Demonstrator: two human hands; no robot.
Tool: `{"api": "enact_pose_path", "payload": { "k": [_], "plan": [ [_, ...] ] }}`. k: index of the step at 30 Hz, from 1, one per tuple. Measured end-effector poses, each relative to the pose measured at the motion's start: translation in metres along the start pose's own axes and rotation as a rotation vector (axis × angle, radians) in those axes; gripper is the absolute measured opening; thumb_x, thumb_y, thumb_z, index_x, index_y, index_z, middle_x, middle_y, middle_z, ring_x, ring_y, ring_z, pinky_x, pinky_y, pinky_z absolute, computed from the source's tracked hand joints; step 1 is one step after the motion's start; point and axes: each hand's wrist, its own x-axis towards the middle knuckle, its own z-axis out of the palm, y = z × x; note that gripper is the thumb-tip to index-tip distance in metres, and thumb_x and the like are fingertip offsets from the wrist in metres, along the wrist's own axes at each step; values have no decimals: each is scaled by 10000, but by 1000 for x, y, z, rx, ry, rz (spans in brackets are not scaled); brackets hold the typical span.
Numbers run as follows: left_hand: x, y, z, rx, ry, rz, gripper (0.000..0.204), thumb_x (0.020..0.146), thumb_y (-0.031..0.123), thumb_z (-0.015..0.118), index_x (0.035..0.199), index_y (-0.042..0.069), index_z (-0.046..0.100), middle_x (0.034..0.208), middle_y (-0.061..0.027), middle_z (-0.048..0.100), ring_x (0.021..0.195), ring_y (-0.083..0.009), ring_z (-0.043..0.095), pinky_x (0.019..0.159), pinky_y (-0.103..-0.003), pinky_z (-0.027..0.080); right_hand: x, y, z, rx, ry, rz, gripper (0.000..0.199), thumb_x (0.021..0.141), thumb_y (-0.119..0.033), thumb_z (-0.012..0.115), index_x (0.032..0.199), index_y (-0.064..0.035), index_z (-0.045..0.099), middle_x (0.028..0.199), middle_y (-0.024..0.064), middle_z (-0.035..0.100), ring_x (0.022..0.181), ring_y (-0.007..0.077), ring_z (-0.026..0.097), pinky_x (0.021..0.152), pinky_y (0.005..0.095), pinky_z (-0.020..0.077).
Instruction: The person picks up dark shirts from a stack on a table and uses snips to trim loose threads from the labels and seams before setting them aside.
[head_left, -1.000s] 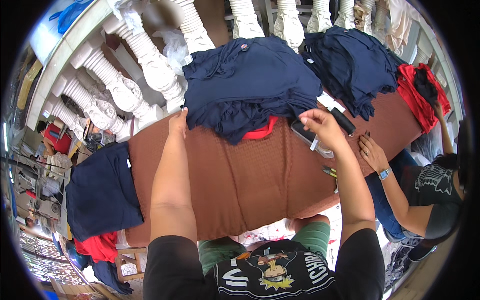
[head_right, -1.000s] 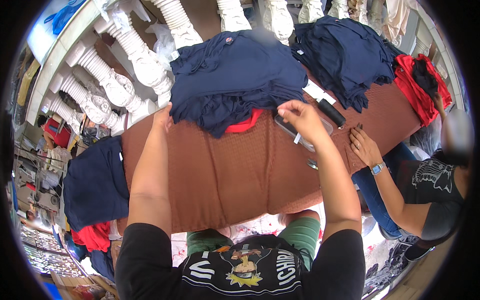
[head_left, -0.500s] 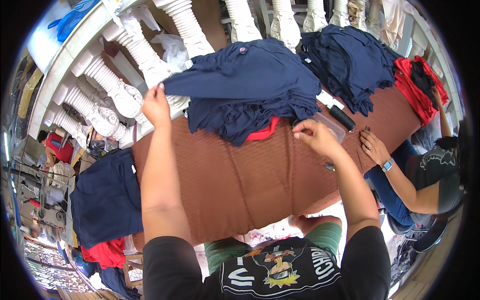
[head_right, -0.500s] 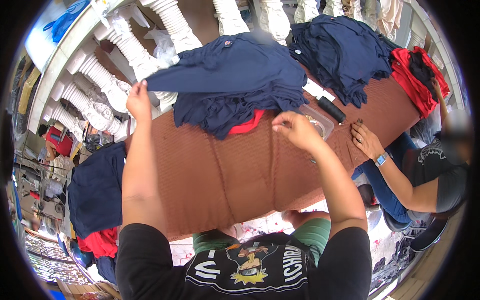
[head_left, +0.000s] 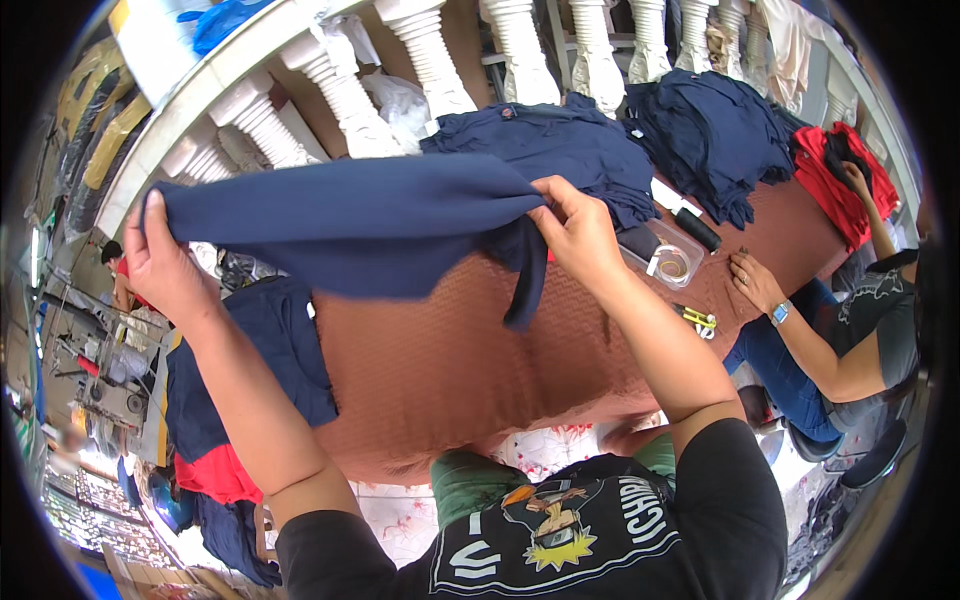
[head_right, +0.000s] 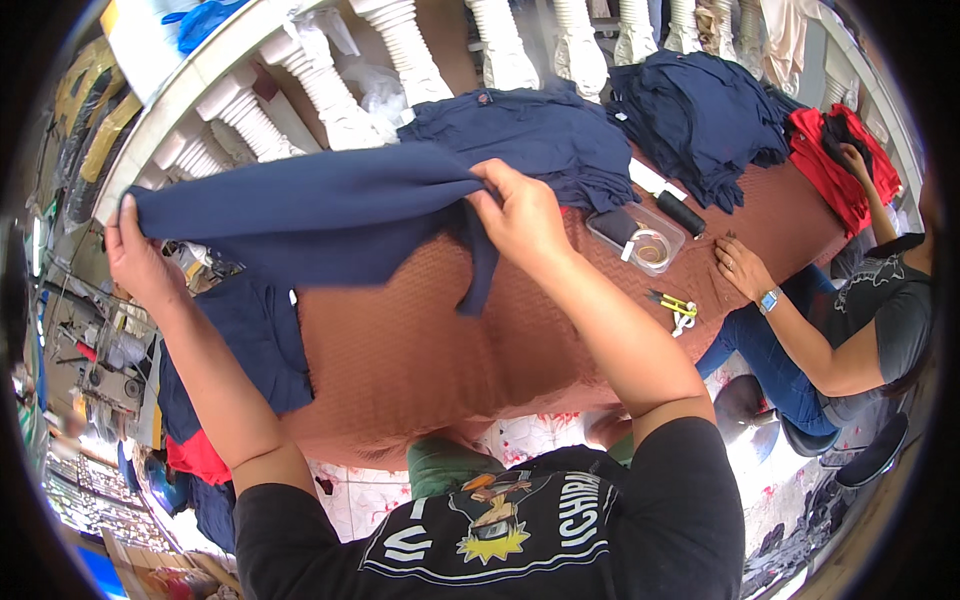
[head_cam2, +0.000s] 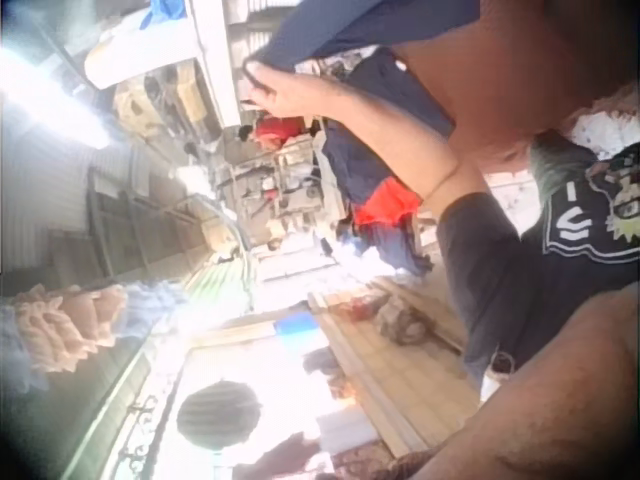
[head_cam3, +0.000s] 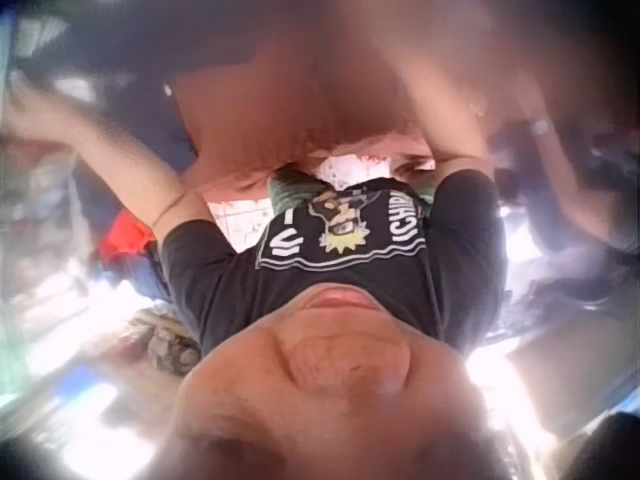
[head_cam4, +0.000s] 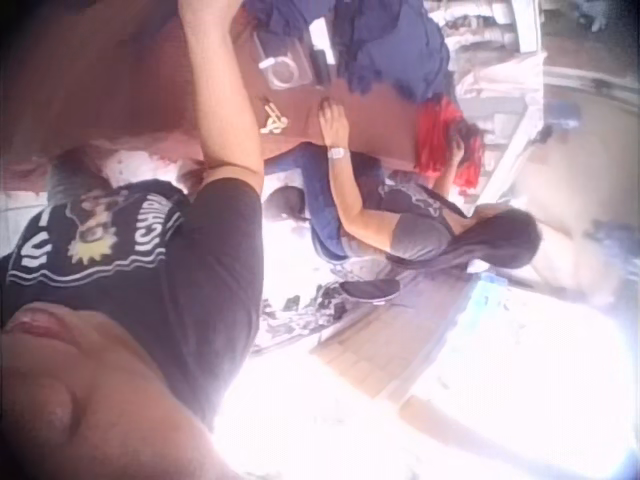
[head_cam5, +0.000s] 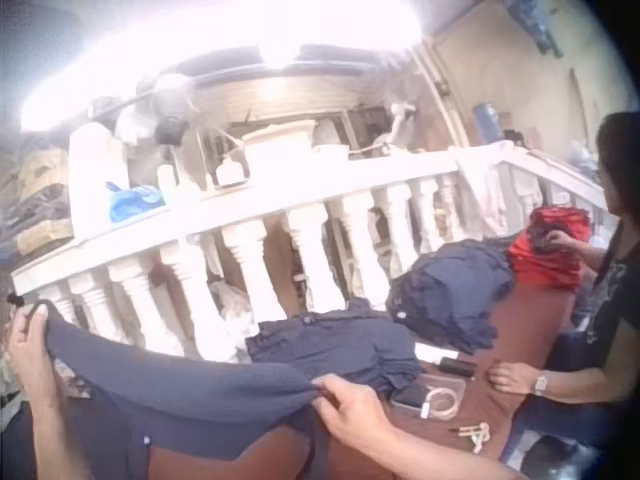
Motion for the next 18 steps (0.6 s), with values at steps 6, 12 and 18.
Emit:
{"api": "enact_pose_path", "payload": {
  "k": [6, 12, 18],
  "plan": [
    [30, -91, -91, 76, 146, -317, 289, 911, 187, 623, 1118, -14, 645, 929, -46, 664, 879, -126, 604, 821, -280, 480, -19, -12, 56, 38, -261, -58, 227, 887, -236, 653, 946, -17, 671, 827, 218, 669, 812, 374, 670, 730, 420, 518],
    [-36, -73, 82, -254, -646, -659, 478, 930, 283, 630, 1322, 35, 512, 1189, -128, 628, 1033, -243, 624, 955, -347, 461, -55, 14, 40, -728, -795, -45, 324, 873, -359, 659, 986, -58, 693, 934, 181, 700, 921, 364, 664, 795, 454, 514],
    [-105, -13, 106, -395, -1172, -572, 556, 986, 341, 550, 1426, 30, 411, 1362, -176, 545, 1269, -251, 530, 1050, -352, 416, -71, 49, -62, -822, -1211, 248, 366, 829, -403, 698, 1045, -109, 723, 976, 139, 717, 896, 336, 687, 820, 436, 521]
  ]
}}
